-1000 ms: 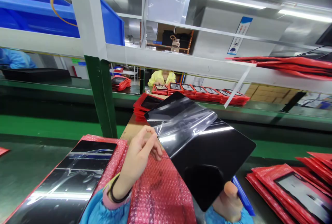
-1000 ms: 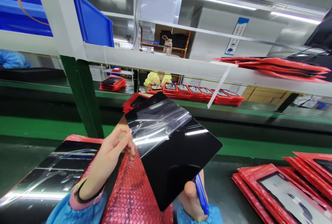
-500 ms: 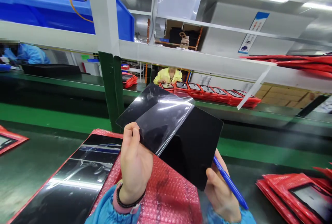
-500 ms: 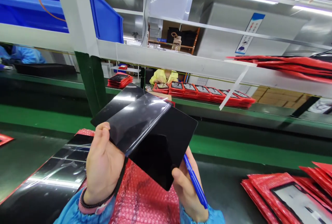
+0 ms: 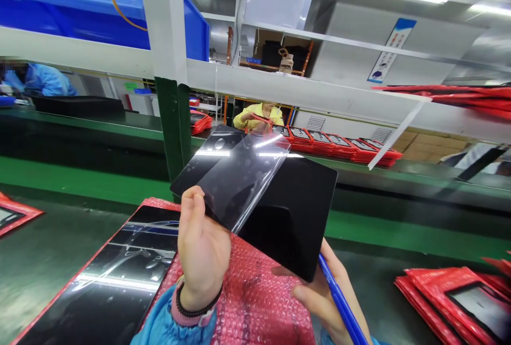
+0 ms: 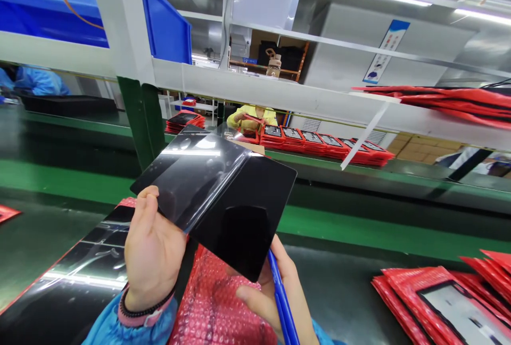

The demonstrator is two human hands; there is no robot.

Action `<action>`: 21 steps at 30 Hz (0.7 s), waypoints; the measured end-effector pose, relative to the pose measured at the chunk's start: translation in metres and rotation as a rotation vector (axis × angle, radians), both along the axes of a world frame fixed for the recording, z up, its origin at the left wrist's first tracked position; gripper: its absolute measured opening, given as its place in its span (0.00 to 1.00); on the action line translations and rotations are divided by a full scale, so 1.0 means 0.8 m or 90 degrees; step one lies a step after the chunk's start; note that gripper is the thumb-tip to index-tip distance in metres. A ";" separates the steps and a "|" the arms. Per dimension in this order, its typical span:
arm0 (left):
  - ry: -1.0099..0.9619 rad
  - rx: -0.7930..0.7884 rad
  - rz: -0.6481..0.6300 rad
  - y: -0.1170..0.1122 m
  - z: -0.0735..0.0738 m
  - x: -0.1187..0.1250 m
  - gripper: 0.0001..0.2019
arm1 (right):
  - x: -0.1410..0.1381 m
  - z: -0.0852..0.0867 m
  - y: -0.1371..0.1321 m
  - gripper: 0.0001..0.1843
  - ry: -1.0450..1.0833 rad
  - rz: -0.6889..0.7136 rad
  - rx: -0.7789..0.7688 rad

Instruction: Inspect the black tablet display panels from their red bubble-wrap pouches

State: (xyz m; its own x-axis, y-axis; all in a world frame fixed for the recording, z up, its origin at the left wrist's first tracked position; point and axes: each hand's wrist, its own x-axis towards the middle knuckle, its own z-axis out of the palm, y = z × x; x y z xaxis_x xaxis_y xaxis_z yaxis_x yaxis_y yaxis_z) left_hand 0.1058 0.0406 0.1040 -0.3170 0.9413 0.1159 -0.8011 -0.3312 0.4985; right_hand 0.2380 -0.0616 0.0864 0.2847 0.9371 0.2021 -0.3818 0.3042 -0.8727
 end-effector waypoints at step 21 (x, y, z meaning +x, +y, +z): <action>0.180 0.035 0.092 0.036 -0.003 -0.020 0.05 | 0.014 -0.009 -0.029 0.18 -0.035 -0.161 -0.053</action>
State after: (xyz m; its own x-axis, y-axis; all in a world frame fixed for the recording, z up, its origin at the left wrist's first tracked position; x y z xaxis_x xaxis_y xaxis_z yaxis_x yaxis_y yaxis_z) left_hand 0.0902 0.0695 0.1018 -0.3944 0.8789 0.2682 -0.5769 -0.4640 0.6722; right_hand 0.2494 -0.0851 0.0794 0.5022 0.8518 0.1490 -0.2546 0.3103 -0.9159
